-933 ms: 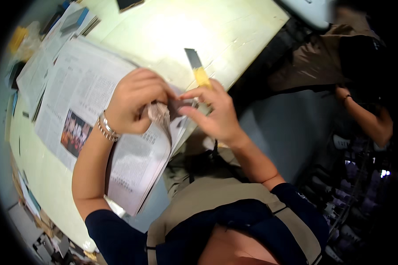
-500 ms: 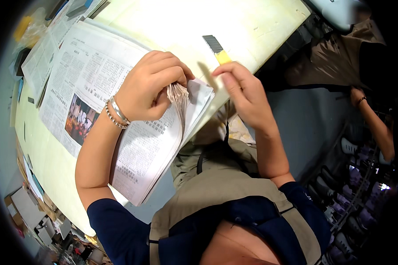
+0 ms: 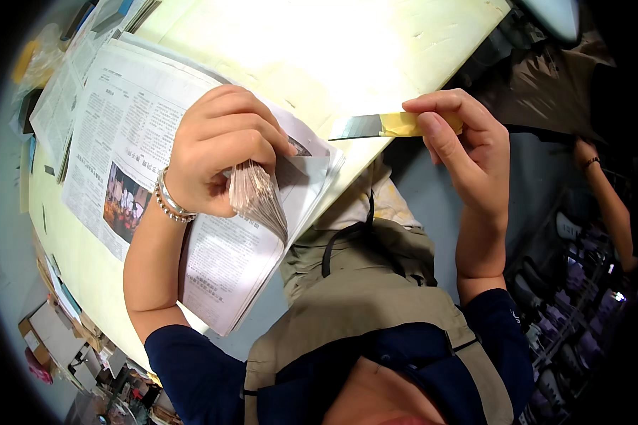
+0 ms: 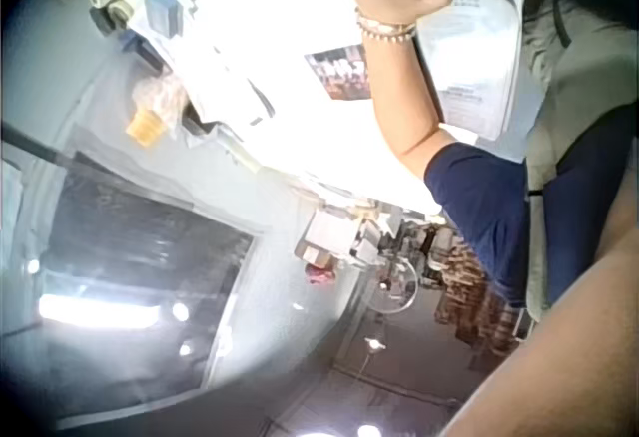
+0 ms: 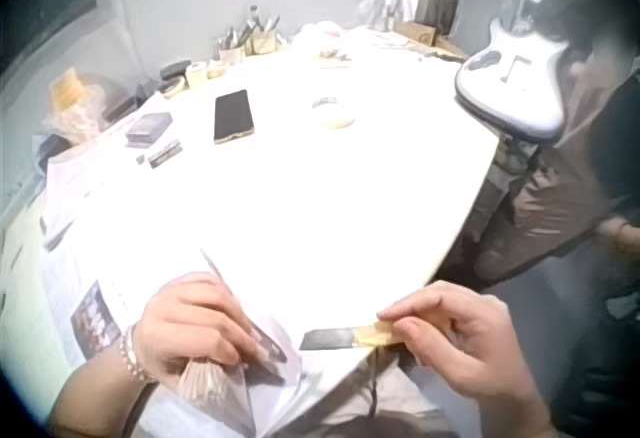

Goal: The person uses a yellow utility knife to trim the edges of a stack of paper sheets. They hold the stack in their left hand and carefully guide the blade along the side with their right hand, removing excess material. The person occasionally pauses to adjust the stack or clear debris from the blade.

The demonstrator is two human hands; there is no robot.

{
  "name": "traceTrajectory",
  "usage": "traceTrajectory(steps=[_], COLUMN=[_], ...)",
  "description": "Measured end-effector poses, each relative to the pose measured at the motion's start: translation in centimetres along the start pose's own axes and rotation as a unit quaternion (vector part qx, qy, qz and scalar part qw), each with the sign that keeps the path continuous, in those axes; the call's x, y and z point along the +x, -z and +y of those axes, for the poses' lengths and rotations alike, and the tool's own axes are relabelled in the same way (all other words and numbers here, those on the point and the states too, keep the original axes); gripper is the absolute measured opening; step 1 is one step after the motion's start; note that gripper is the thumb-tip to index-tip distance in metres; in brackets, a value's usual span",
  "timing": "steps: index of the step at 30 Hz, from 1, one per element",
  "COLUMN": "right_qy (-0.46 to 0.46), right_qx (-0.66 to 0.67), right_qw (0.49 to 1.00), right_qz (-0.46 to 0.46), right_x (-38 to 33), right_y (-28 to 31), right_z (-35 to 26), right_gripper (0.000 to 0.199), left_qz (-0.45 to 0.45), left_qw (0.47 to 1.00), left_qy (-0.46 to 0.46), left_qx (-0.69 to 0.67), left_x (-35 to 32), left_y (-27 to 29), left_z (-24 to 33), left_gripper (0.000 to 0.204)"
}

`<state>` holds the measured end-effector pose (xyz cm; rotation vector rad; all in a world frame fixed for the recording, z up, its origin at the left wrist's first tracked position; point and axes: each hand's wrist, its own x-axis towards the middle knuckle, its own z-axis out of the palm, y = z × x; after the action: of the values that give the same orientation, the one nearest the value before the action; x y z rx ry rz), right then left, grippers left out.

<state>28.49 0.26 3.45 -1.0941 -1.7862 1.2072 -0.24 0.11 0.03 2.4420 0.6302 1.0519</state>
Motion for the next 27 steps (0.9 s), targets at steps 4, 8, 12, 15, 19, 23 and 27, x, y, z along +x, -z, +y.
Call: traceTrajectory(steps=[4, 8, 12, 15, 19, 23, 27], right_qy=[0.002, -0.015, -0.024, -0.076, -0.083, -0.084, -0.06], right_qx=[-0.019, -0.028, -0.035, -0.044, -0.01, 0.006, 0.022], right_qw=[0.999, 0.997, 0.99, 0.978, 0.967, 0.945, 0.954], right_qz=[-0.028, -0.076, -0.137, -0.187, -0.242, -0.316, -0.293], right_x=[0.7, 1.9, 3.4, 4.9, 6.8, 6.7, 5.9], right_y=[-0.3, -0.3, 0.0, 0.5, 0.2, -0.9, -0.6], right_z=[-0.2, -0.8, -1.1, -0.7, 1.4, 2.5, 3.5], right_gripper=[0.016, 0.016, 0.021, 0.028, 0.03, 0.028, 0.027], left_qz=[-0.001, 0.003, 0.002, -0.017, -0.046, -0.067, -0.063], left_qw=[1.0, 1.0, 1.0, 1.0, 0.996, 0.992, 0.993], left_qy=[-0.008, -0.02, -0.007, 0.023, 0.076, 0.1, 0.098], left_qx=[-0.003, -0.007, -0.001, -0.01, -0.03, -0.034, -0.033], left_x=[0.0, 0.1, 0.2, 0.1, 0.4, 0.3, 0.2], left_y=[0.1, 0.1, 0.1, -0.5, -0.8, -1.2, -1.4], left_z=[0.0, -0.2, 0.0, -0.2, 0.0, -0.3, -0.5], left_gripper=[0.027, 0.011, 0.011, 0.017, 0.022, 0.02, 0.014])
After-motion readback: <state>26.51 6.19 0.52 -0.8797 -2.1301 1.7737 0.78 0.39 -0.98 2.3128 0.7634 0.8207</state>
